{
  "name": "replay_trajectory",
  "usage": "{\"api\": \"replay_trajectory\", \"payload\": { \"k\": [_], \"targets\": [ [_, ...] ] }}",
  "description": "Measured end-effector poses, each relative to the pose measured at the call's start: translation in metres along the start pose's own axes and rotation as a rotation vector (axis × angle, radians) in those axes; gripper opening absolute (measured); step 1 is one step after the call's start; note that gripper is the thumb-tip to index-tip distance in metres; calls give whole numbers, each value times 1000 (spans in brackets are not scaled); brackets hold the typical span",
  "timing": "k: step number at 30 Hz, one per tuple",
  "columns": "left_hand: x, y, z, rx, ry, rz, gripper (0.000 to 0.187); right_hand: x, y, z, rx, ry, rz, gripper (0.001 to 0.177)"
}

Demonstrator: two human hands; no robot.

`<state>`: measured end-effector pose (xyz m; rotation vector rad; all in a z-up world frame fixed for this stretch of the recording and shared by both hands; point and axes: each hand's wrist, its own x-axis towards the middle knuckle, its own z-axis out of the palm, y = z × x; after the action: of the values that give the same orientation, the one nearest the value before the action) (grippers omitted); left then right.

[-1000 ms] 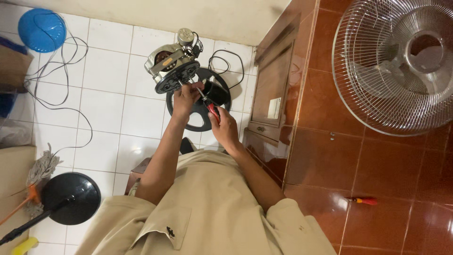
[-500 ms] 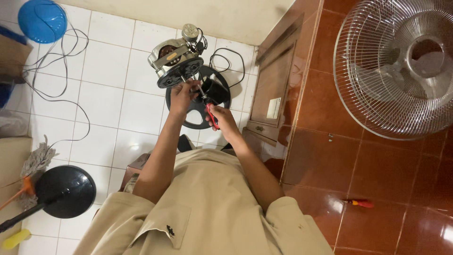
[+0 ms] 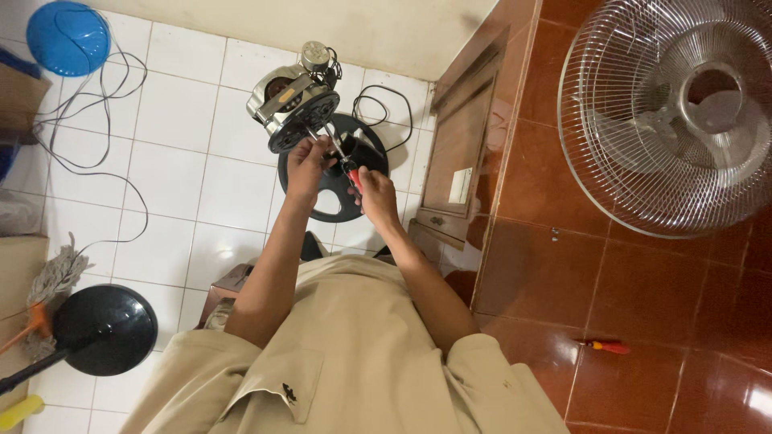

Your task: The person uses a screwdriver to tighten screws on the motor housing of a standing fan. They repeatedly adjust the fan head and reposition the tool to access different fasteners.

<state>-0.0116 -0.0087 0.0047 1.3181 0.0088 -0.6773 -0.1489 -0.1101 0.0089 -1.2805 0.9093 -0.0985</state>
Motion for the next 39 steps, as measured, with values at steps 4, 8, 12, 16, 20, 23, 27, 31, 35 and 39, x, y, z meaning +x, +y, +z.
{"api": "replay_trajectory", "payload": {
  "k": [4, 8, 12, 16, 20, 23, 27, 31, 35, 39],
  "targets": [
    [5, -11, 5, 121, 96, 108, 21, -1, -4, 1, -345, 156, -383, 45],
    [7, -16, 4, 204, 105, 124, 30, -5, -13, 0, -418, 182, -514, 41],
    [9, -17, -9, 528, 104, 264, 37, -10, -14, 4, -344, 76, -352, 31],
    [13, -16, -21, 710, 130, 552, 34, -5, -11, 10, -24, -126, -57, 27],
    [9, -15, -22, 689, 154, 337, 36, -1, -5, 13, 241, -225, 143, 29],
    [4, -11, -22, 643, 135, 242, 37, 2, -3, 11, 181, -250, 131, 24],
    [-1, -3, -22, 601, 106, 259, 35, -1, -6, 14, 206, -304, 129, 28],
    [-3, -2, -24, 562, 85, 245, 33, -8, -6, 24, -171, -150, -92, 36],
    [-2, -4, -25, 666, 73, 251, 35, -17, -4, 36, -410, 64, -377, 34],
    [0, -4, -32, 697, 58, 321, 33, -20, -6, 41, -387, 135, -438, 36]
  ]
}}
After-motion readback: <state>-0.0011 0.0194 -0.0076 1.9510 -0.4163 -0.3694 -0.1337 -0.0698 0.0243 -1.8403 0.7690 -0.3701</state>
